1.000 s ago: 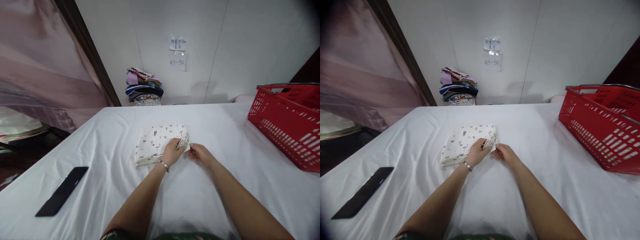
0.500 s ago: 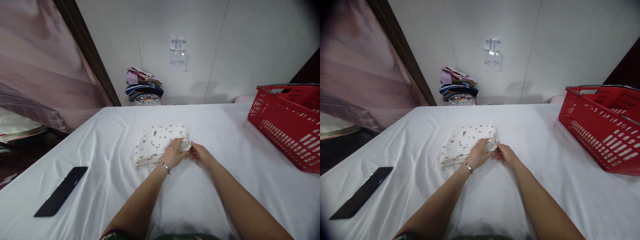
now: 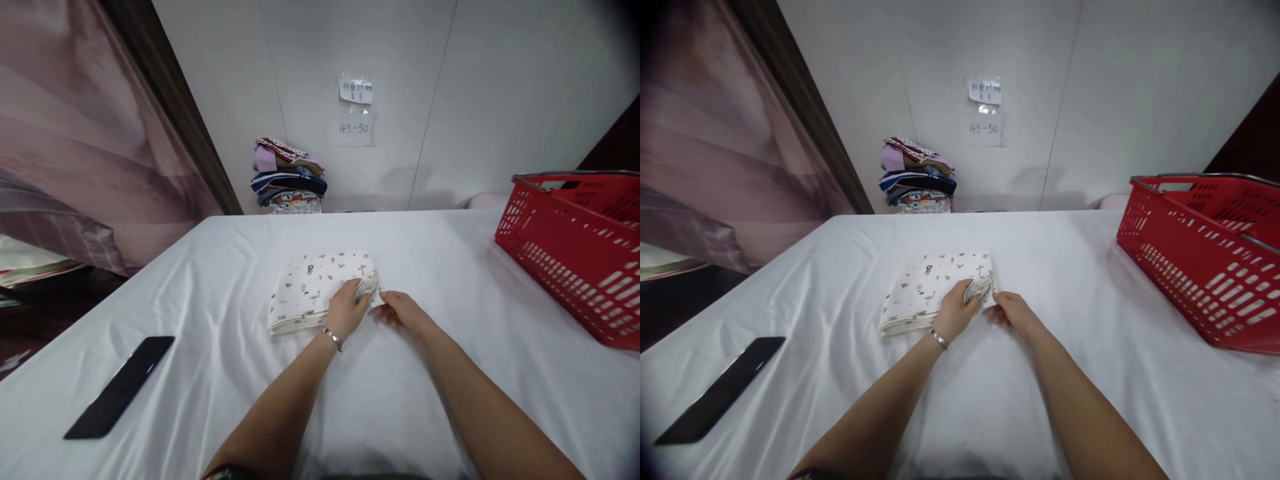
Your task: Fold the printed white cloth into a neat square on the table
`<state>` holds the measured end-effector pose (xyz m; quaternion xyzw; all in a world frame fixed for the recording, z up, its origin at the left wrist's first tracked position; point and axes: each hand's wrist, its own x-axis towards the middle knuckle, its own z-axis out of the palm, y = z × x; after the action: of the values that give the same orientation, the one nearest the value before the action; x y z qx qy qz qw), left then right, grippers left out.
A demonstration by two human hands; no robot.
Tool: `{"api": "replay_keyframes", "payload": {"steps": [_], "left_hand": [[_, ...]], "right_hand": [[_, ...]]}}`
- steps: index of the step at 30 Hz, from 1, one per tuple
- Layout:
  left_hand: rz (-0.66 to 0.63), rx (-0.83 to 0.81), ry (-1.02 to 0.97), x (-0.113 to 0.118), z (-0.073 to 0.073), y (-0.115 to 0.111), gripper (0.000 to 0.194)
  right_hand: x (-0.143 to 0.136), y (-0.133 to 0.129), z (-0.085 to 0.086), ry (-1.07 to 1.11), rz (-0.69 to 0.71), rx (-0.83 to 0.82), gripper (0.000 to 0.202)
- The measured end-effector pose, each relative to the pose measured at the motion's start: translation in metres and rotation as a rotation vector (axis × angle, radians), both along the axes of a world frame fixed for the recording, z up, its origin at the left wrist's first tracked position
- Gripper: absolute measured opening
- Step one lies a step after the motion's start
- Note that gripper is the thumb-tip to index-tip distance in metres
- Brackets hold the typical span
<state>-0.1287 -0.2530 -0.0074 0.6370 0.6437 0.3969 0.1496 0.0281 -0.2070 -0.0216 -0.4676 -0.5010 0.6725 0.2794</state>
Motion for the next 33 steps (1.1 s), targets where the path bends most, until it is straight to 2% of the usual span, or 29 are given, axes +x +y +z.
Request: {"api": "replay_keyframes", "payload": {"steps": [4, 11, 15, 19, 22, 25, 28, 33], "left_hand": [[0.035, 0.002, -0.049, 0.0, 0.002, 0.0, 0.031], [0.018, 0.004, -0.05, 0.001, 0.002, -0.002, 0.03], [0.007, 0.009, -0.043, 0.001, 0.001, -0.001, 0.029], [0.012, 0.019, -0.049, 0.001, 0.001, -0.001, 0.029], [0.022, 0.026, -0.063, 0.002, 0.001, 0.0, 0.028], [0.022, 0.024, -0.065, 0.002, 0.001, -0.001, 0.028], [0.027, 0.011, -0.064, 0.002, 0.001, -0.001, 0.028], [0.026, 0.008, -0.07, 0.002, 0.001, -0.001, 0.027]], "right_hand": [[0.006, 0.003, -0.002, -0.111, 0.038, 0.035, 0.027], [0.008, 0.005, -0.002, -0.121, 0.045, 0.037, 0.027], [0.01, 0.006, -0.004, -0.216, 0.059, 0.076, 0.028], [0.016, 0.006, -0.003, -0.389, 0.068, 0.228, 0.031], [0.019, 0.004, 0.0, -0.473, 0.017, 0.362, 0.033], [0.016, 0.0, 0.004, -0.618, -0.055, 0.57, 0.03], [0.01, -0.003, 0.004, -0.777, -0.048, 0.743, 0.023], [0.005, -0.002, 0.001, -0.858, 0.007, 0.713, 0.019]]}}
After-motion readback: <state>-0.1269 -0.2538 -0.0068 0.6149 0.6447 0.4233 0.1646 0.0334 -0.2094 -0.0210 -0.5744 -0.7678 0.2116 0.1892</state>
